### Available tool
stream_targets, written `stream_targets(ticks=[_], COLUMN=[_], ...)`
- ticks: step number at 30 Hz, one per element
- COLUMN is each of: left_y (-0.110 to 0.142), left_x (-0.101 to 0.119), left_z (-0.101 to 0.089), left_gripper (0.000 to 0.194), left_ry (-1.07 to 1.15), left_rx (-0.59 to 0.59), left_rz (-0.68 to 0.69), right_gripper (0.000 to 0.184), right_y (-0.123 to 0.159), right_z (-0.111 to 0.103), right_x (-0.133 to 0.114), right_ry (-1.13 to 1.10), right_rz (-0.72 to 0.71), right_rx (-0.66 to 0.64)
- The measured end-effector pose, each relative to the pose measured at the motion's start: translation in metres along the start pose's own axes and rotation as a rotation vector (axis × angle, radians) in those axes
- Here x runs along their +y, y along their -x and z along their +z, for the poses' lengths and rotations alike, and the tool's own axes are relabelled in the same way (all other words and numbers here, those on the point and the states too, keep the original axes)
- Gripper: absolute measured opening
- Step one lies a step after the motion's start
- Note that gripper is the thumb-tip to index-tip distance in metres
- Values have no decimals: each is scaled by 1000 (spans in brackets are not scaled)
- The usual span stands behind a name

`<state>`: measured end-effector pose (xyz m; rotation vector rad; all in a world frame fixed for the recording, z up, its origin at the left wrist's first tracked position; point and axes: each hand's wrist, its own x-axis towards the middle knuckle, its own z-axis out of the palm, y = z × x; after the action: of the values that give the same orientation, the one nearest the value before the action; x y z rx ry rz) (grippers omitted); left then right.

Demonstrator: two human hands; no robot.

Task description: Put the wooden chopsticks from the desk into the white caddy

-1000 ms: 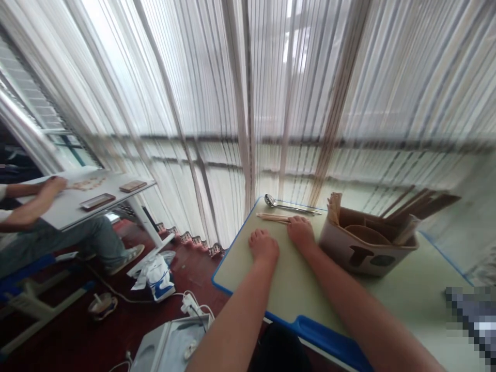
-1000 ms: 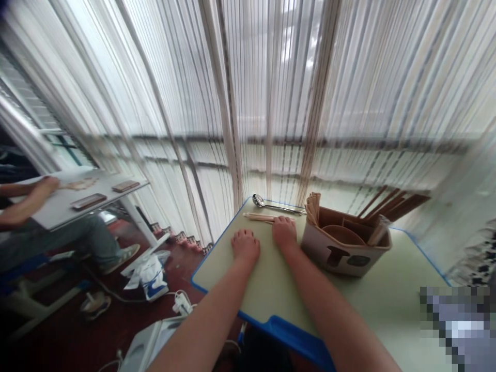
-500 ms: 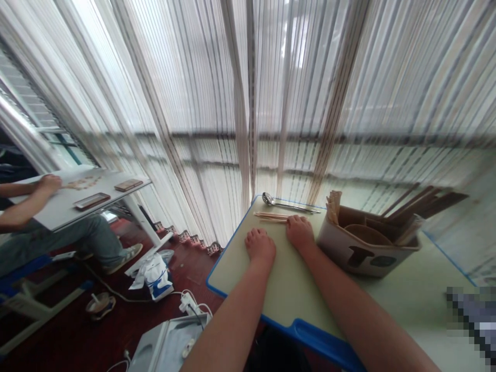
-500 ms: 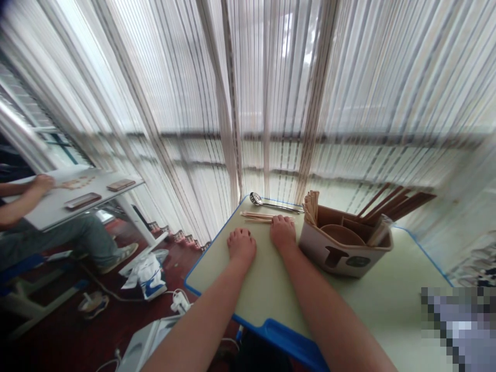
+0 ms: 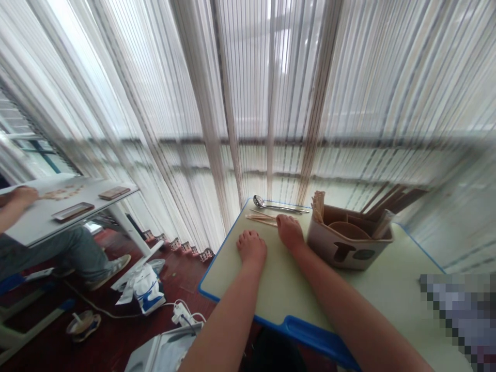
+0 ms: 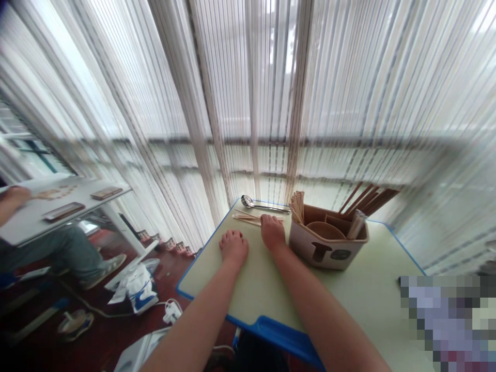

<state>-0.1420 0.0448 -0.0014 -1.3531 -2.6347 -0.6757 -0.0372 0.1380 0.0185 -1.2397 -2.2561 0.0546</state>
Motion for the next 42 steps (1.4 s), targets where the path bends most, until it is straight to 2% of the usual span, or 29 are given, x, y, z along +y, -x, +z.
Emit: stream_targets(ticks=[4, 7, 9, 10, 13, 15, 17, 19, 22, 26, 31, 34, 42], left_y=[0, 0, 1, 2, 4, 6, 7, 9, 11, 14, 16, 15, 11], left_x=[-1, -2, -1, -1, 1, 1, 0, -1, -3, -1, -1, -3, -4], left_z=[0, -1, -3, -4, -9, -12, -14, -15, -16, -20, -25, -24, -18], left_gripper=[24, 25, 26, 26, 28, 28, 29, 30, 31, 32, 31, 31, 32], left_ry=[2, 4, -1, -4, -13, -10, 5, 21, 18, 31, 61, 71, 82], left_rx=[4, 1, -5, -10, -22, -35, -53, -45, -70, -101, -107, -103, -90], left_rz=[7, 11, 8, 6, 4, 7, 7, 18, 53, 57, 54, 50, 58], right_gripper=[34, 36, 28, 25, 32, 38, 39, 36, 27, 32, 34, 33, 27], right_y=[6, 20, 37, 46, 78, 97, 111, 122, 135, 150, 165, 171, 175], right_z=[-19, -43, -67, -82, -128, -156, -175, -185, -190, -190, -186, -183, -181], right_x=[-9, -14, -15, -16, -18, -18, -18, -17, -13, -4, 7, 11, 15], right_ry=[-186, -651, -943, -1012, -1179, -1344, -1429, -1428, -1437, -1551, -1484, -1469, -1456], right_rz=[-33, -49, -7, 15, 29, -33, -57, -23, 46, 120, 236, 270, 248], right_rx=[-14, -151, -258, -299, -472, -541, -526, -442, -328, -229, -119, -79, -61])
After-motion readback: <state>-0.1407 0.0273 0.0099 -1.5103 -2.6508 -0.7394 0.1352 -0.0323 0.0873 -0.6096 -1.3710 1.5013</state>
